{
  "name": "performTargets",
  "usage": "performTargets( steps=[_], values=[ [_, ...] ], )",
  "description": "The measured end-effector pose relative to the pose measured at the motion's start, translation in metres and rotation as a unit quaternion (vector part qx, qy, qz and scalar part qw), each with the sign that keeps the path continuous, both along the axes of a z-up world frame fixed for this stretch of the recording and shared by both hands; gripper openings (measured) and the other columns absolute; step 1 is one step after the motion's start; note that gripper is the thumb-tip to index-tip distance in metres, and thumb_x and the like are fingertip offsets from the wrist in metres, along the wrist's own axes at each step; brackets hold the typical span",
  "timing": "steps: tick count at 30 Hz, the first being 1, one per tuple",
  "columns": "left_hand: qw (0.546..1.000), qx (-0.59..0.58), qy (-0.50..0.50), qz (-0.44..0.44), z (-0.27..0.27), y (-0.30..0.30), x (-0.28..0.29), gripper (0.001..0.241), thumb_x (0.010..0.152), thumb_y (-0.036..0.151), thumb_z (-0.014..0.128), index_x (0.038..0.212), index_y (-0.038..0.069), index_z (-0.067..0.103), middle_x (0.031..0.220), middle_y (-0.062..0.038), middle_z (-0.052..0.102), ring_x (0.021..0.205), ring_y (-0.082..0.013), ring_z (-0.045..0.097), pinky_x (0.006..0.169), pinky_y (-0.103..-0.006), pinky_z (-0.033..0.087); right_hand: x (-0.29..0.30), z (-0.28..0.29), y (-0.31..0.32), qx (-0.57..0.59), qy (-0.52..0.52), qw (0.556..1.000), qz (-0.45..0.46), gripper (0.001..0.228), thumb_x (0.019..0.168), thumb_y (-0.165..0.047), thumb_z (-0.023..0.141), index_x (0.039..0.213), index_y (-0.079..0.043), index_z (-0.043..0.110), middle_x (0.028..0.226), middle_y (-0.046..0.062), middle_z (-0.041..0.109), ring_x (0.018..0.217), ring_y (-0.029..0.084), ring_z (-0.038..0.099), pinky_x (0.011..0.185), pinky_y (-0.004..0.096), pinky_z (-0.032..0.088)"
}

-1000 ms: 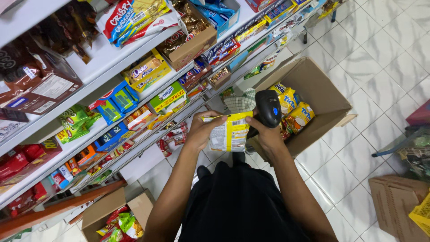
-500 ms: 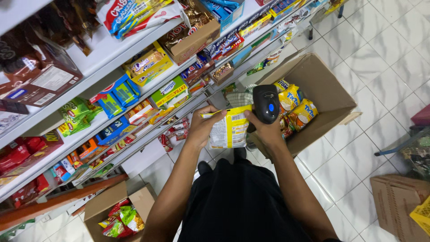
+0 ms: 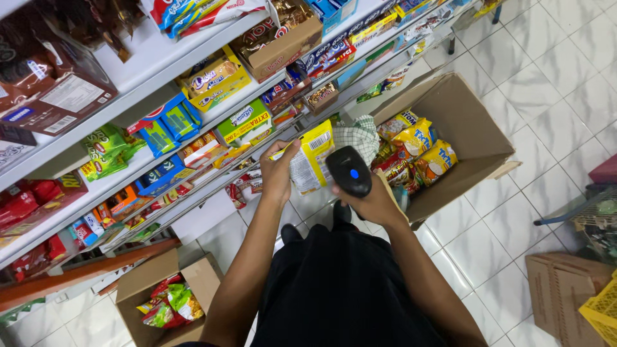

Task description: The person scans barcodes on various snack packages and boxes using a handheld scanner and places the items into a cardboard box or back onto the shelves.

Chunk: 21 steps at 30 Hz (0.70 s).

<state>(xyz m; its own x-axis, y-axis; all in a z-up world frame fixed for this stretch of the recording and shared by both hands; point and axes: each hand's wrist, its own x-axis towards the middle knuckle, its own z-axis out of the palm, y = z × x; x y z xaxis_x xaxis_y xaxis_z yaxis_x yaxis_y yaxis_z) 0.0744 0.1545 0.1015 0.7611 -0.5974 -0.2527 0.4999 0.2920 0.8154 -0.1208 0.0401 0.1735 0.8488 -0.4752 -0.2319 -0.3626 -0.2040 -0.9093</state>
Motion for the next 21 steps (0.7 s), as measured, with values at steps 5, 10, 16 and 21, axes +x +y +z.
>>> performTargets(
  steps=[5, 10, 16, 21],
  values=[
    [1.000, -0.001, 0.010, 0.001, -0.003, 0.002, -0.001, 0.016, 0.093, 0.012, 0.077, 0.082, 0.003, 0.068, 0.085, -0.005, 0.071, 0.075, -0.0093, 0.063, 0.072, -0.0247, 0.052, -0.002, 0.001, 0.006, 0.049, -0.052, 0.997, 0.026, 0.023, 0.090, -0.026, 0.078, 0.097, -0.005, 0.071, 0.069, 0.001, 0.068, 0.059, 0.010, 0.064, 0.055, 0.028, 0.051],
    [1.000, 0.016, -0.003, 0.000, -0.003, 0.003, -0.006, 0.017, 0.093, 0.011, 0.078, 0.082, 0.002, 0.069, 0.086, -0.005, 0.071, 0.077, -0.0087, 0.062, 0.073, -0.0241, 0.050, -0.006, -0.006, 0.005, 0.081, -0.045, 0.996, 0.012, 0.024, 0.089, -0.025, 0.079, 0.098, -0.005, 0.070, 0.074, 0.001, 0.068, 0.062, 0.009, 0.064, 0.058, 0.027, 0.053],
    [0.998, 0.050, 0.036, -0.025, 0.000, 0.011, -0.006, 0.014, 0.089, 0.012, 0.079, 0.087, 0.002, 0.070, 0.086, -0.007, 0.073, 0.076, -0.0127, 0.067, 0.072, -0.0284, 0.054, 0.001, -0.032, -0.006, 0.067, -0.083, 0.989, -0.105, 0.031, 0.085, -0.023, 0.084, 0.107, -0.004, 0.072, 0.087, 0.001, 0.071, 0.077, 0.010, 0.064, 0.070, 0.029, 0.054],
    [0.983, 0.024, 0.173, -0.053, -0.014, 0.021, -0.007, 0.022, 0.094, 0.022, 0.074, 0.101, 0.002, 0.068, 0.097, -0.011, 0.073, 0.084, -0.0193, 0.072, 0.076, -0.0346, 0.060, 0.003, -0.060, -0.021, 0.068, -0.016, 0.995, -0.075, 0.039, 0.080, -0.020, 0.089, 0.109, -0.001, 0.070, 0.093, 0.005, 0.072, 0.084, 0.012, 0.065, 0.074, 0.032, 0.056]
  ],
)
